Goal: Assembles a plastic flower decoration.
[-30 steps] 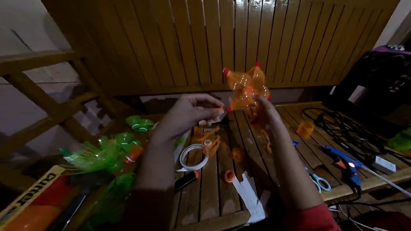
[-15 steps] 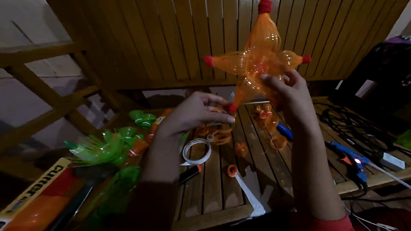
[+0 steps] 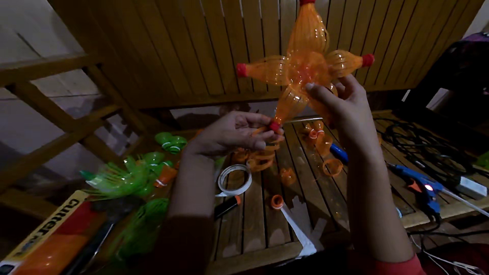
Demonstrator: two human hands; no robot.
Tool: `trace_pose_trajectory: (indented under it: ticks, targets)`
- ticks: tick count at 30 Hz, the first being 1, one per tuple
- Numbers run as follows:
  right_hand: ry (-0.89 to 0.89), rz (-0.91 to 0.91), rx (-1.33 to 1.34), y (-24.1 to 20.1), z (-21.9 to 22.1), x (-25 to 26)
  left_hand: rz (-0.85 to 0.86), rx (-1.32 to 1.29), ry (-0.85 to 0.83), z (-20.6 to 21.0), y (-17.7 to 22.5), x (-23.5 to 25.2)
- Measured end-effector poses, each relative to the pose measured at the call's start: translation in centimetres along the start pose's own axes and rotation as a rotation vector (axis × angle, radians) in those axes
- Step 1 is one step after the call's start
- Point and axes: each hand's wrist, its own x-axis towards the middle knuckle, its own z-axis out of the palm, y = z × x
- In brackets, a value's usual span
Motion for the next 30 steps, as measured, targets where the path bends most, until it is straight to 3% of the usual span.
trace_pose_trajectory:
  ticks: [3,8,24,28,30]
  targets:
    - [0.004,-0.011,-0.032,-0.2,-0.2,-0.1,0.039,-0.092,-0.087,-0.8,-0.4,-0.1]
    - [-0.023,0.007,-0.054,-0.2,-0.2,-0.1,-0.026,-0.089,0.065,0.2,0.3,-0.3]
    - [-0.127,0.05,-0.031,-0.6,-0.3,-0.2,-0.045,-0.057,-0.045,0.5,0.0,0.4]
    - [-0.146,0.077,-0.037,-0.8,-0.5,-0.3,-0.069,0.005,0.039,1.1,0.1,0.2]
    - [-0.156,0.084,-0.039,-0.7,-0.6,-0.3,-0.054,-0.021,0.0,0.9,-0.2,0.2]
